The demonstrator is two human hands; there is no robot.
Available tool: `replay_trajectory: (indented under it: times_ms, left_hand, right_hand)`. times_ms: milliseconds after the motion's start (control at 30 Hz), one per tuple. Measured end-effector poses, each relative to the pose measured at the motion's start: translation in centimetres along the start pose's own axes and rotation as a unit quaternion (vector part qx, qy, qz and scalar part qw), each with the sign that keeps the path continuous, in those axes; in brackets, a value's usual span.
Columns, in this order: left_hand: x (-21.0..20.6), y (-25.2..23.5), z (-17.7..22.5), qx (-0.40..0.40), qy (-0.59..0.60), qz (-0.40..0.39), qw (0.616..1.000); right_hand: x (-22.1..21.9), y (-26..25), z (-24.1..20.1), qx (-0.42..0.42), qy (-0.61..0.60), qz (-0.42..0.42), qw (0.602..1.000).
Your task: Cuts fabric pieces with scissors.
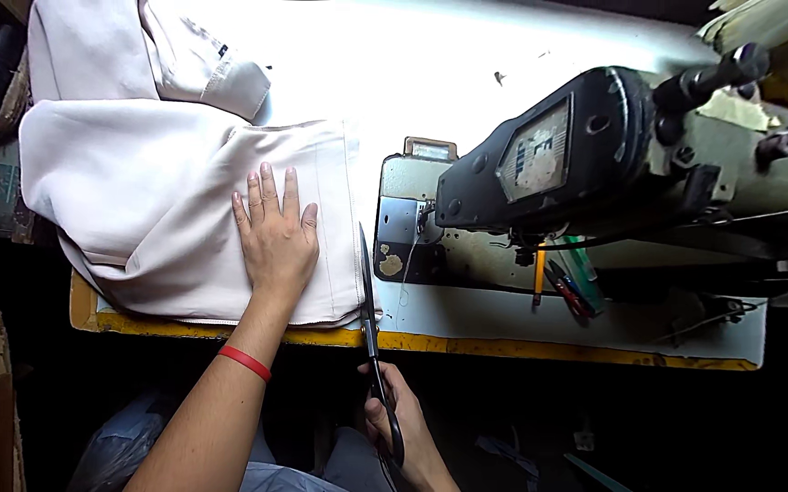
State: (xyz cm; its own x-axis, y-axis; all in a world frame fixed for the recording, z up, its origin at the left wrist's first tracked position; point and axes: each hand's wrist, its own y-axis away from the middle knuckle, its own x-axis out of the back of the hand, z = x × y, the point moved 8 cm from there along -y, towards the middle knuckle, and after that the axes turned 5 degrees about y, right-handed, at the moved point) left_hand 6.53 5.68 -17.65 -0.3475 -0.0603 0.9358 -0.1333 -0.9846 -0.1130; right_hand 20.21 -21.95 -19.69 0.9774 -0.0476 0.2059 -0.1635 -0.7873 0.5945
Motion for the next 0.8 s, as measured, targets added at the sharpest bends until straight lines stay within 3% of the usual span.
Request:
replay_trajectory:
  times_ms: [800]
  left_hand:
    - [-0.2, 0.0, 0.1, -0.011, -0.009, -0.007, 1.0]
  right_hand:
    - [0.2, -0.2, -0.8, -0.026, -0.026, 0.073, 0.997]
